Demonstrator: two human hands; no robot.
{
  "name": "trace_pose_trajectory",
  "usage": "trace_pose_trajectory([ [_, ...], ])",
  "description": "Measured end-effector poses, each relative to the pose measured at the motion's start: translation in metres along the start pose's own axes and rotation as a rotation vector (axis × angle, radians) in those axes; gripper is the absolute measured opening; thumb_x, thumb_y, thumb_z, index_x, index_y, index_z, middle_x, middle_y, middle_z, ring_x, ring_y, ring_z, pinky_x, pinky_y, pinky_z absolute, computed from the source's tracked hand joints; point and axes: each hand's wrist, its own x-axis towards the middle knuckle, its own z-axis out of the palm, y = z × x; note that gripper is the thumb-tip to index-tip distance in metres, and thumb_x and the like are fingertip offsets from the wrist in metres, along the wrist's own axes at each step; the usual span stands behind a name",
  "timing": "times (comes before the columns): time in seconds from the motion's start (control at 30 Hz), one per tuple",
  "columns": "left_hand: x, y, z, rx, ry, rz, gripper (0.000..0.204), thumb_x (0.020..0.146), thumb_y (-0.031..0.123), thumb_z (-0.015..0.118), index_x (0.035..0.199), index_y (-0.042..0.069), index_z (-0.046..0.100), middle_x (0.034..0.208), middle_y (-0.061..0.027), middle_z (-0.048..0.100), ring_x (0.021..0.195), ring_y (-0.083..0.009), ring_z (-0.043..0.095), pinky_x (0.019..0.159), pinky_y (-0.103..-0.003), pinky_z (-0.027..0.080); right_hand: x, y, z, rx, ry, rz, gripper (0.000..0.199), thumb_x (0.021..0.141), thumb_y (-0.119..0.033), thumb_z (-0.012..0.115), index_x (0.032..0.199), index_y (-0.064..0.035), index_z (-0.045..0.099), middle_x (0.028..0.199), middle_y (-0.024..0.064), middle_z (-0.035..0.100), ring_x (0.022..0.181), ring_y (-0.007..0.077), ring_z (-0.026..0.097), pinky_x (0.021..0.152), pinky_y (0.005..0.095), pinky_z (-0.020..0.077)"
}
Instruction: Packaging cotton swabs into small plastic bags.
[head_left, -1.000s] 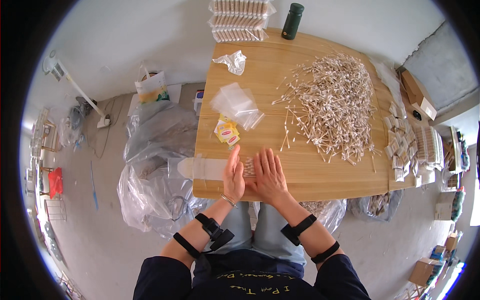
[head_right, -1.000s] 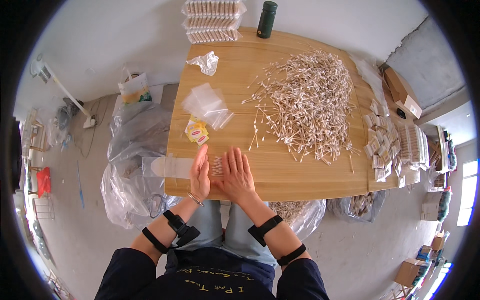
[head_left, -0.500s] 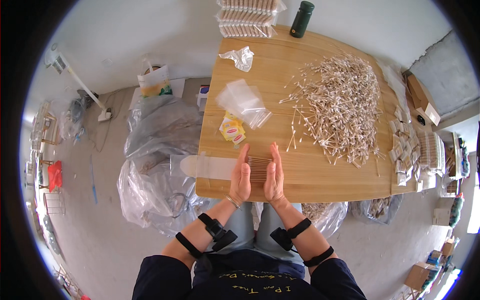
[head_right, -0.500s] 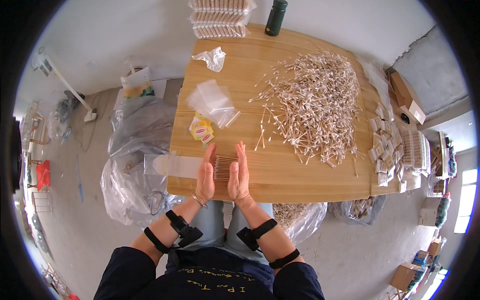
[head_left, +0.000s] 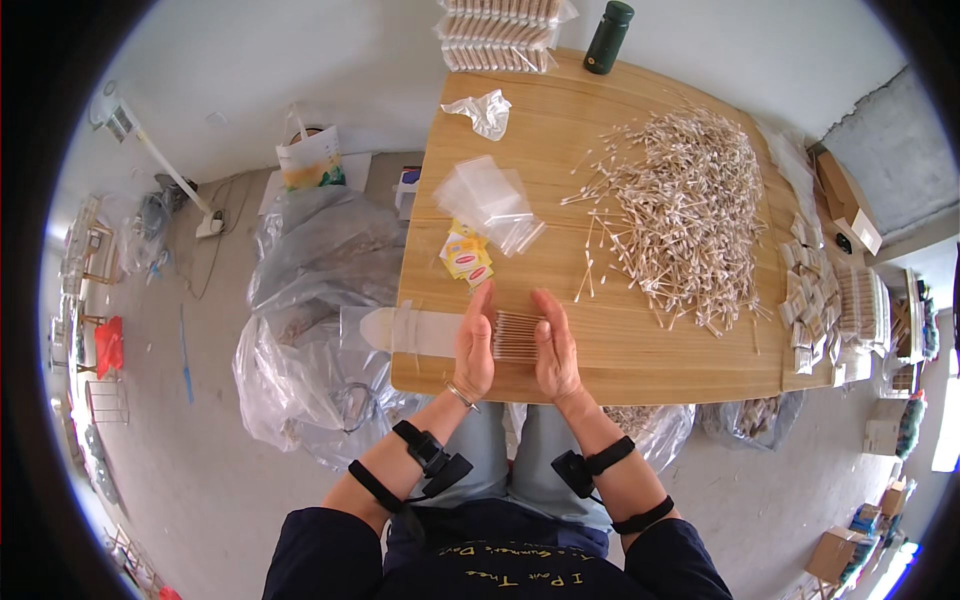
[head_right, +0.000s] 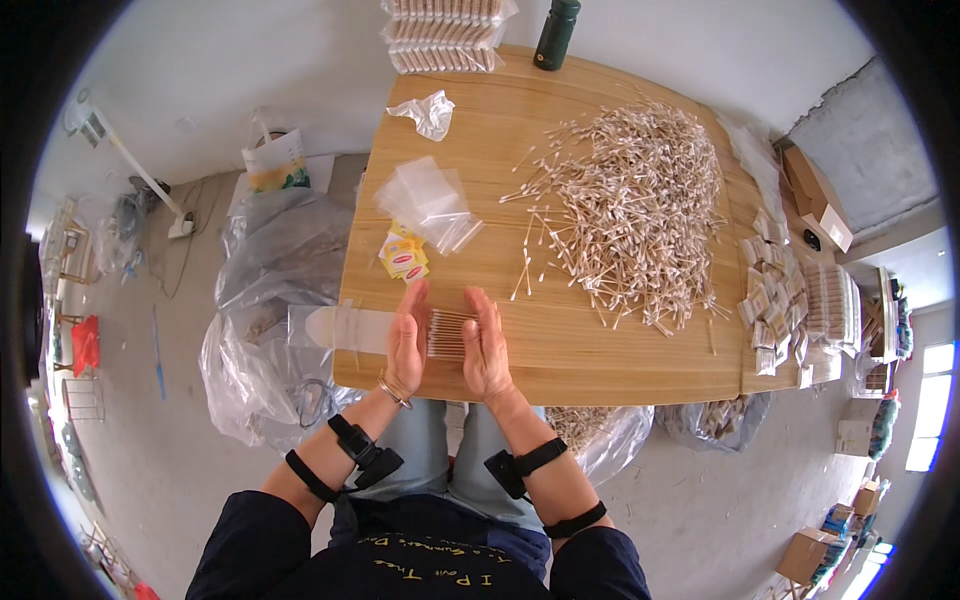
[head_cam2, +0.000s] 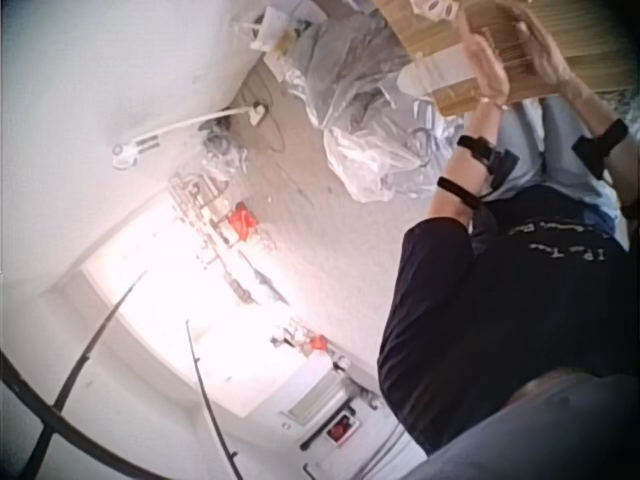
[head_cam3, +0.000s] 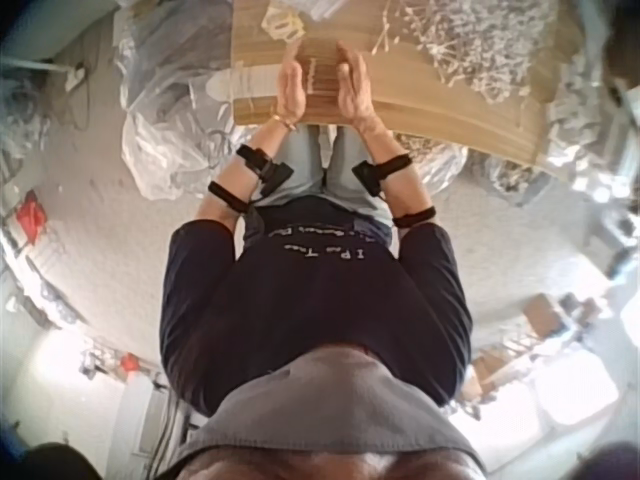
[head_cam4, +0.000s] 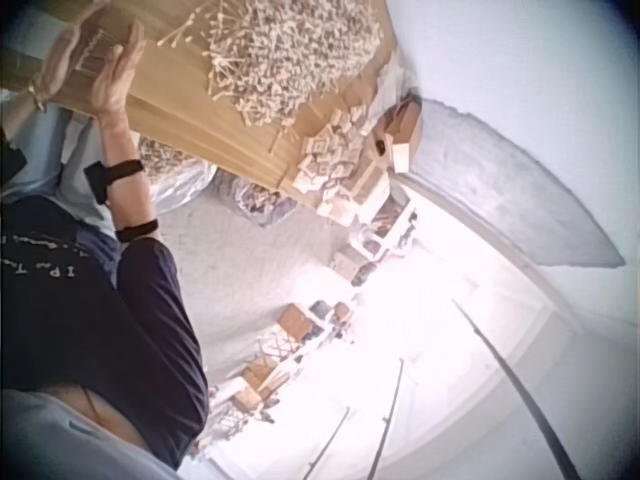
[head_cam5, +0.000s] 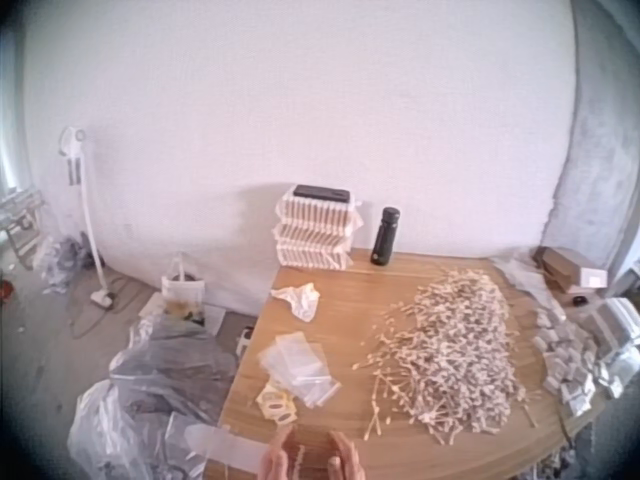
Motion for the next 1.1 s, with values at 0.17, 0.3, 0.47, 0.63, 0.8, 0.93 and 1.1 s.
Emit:
trace_pose_trajectory([
  [0.17,0.001,0.005,0.001,0.012,-0.055,-0.038,0.078,0.100,0.054,0.033,0.145,-0.008,0.024,0.150,-0.0207,0.029,0.140,-0.0273,0.028,0.114,-0.036,0.021,0.004,0.002,0.012,-0.028,0.064,-0.055,0.043,0.101,-0.021,0.044,0.137,0.0023,0.039,0.136,0.0211,0.048,0.131,0.0365,0.040,0.110,0.0429,0.0290],
  [0.3,0.004,0.012,-0.005,-0.104,-0.041,-0.009,0.073,0.100,0.051,0.034,0.144,-0.007,0.029,0.149,-0.0188,0.034,0.140,-0.0260,0.029,0.114,-0.036,0.021,0.007,-0.002,-0.005,-0.420,0.065,-0.166,0.028,0.088,-0.009,0.061,0.115,-0.0031,0.060,0.134,0.0174,0.049,0.127,0.0403,0.041,0.106,0.0480,0.0330],
  [0.47,0.006,0.019,-0.018,0.277,0.004,0.024,0.050,0.092,0.011,0.052,0.138,-0.005,0.038,0.144,-0.0192,0.041,0.136,-0.0290,0.038,0.111,-0.039,0.030,0.017,-0.011,-0.014,-0.721,-0.062,-0.171,0.016,0.075,-0.005,0.069,0.091,-0.0068,0.067,0.127,0.0142,0.052,0.126,0.0400,0.039,0.104,0.0494,0.0340],
  [0.63,0.002,0.022,-0.021,0.629,-0.134,0.161,0.063,0.079,0.000,0.057,0.138,-0.004,0.037,0.142,-0.0235,0.041,0.133,-0.0364,0.040,0.110,-0.040,0.033,0.023,-0.015,-0.018,-0.811,-0.080,-0.186,0.017,0.072,-0.005,0.071,0.088,-0.0072,0.068,0.121,0.0128,0.054,0.122,0.0384,0.041,0.102,0.0491,0.0353],
  [0.8,0.000,0.022,-0.023,0.641,-0.178,0.209,0.072,0.075,0.004,0.061,0.141,-0.004,0.032,0.142,-0.0243,0.039,0.134,-0.0380,0.038,0.110,-0.041,0.033,0.033,-0.024,-0.048,-0.689,0.062,-0.030,0.015,0.073,-0.005,0.072,0.086,-0.0076,0.068,0.116,0.0110,0.056,0.111,0.0359,0.046,0.097,0.0452,0.0390],
  [0.93,-0.001,0.009,-0.026,0.407,-0.121,0.165,0.071,0.079,0.001,0.059,0.143,-0.004,0.028,0.147,-0.0205,0.034,0.135,-0.0323,0.037,0.112,-0.040,0.031,0.033,-0.029,-0.043,-0.698,-0.225,-0.061,0.012,0.072,-0.007,0.072,0.084,-0.0077,0.069,0.112,0.0081,0.057,0.111,0.0330,0.046,0.096,0.0436,0.0395],
  [1.1,0.000,0.002,-0.025,0.146,-0.021,0.057,0.068,0.081,-0.006,0.054,0.144,-0.004,0.027,0.149,-0.0171,0.031,0.136,-0.0268,0.036,0.112,-0.039,0.032,0.034,-0.017,-0.029,-0.780,-0.268,-0.123,0.013,0.071,-0.007,0.073,0.083,-0.0076,0.069,0.110,0.0070,0.056,0.111,0.0326,0.046,0.096,0.0439,0.0396],
])
